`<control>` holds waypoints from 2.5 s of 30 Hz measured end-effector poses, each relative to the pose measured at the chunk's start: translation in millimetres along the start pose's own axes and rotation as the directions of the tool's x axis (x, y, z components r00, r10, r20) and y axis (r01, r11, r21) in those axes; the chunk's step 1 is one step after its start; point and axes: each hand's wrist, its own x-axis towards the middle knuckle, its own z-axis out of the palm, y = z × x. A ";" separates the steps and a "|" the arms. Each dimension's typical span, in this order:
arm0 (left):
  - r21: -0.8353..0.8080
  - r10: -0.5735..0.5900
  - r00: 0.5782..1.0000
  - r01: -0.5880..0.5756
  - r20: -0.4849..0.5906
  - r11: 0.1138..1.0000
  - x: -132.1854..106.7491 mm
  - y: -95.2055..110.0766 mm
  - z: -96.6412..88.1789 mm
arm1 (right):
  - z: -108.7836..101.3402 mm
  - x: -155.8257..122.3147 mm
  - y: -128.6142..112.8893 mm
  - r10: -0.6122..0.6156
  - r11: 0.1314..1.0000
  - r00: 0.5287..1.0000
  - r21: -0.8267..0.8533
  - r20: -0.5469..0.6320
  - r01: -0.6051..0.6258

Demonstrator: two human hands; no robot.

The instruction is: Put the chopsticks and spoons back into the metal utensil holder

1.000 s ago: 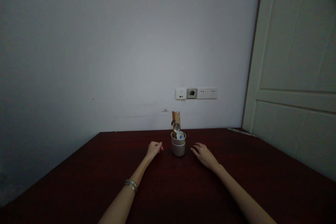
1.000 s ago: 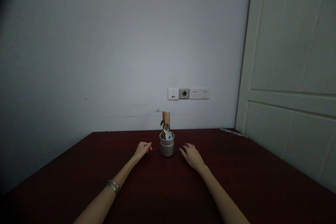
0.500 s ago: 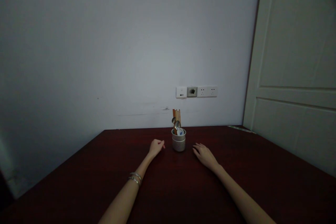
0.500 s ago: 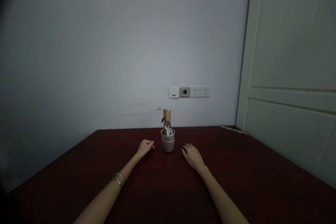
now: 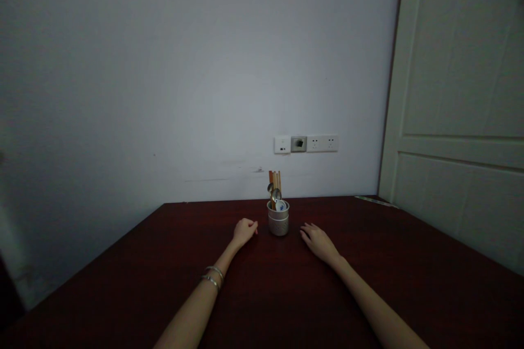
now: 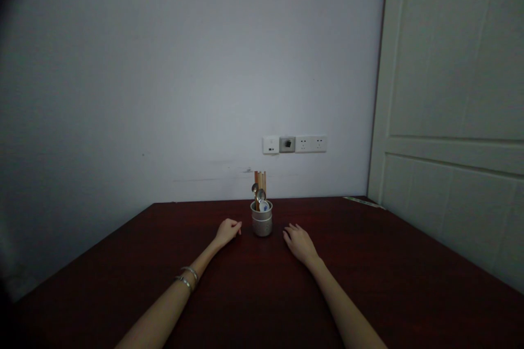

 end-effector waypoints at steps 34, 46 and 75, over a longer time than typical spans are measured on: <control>-0.759 0.124 0.992 -0.054 0.035 0.649 8.2 68.6 8.6 | -1.2 -1.3 -1.3 0.015 1.000 1.000 -0.025 -0.008 -0.015; -0.808 0.097 0.992 -0.118 -0.076 0.577 14.4 83.8 29.3 | 0.6 0.1 0.7 0.031 0.999 1.000 -0.044 -0.004 -0.031; -0.559 -0.066 0.953 -0.116 -0.295 0.821 -12.7 -31.4 -93.5 | 10.0 0.8 13.1 -0.004 0.998 1.000 -0.070 0.011 0.005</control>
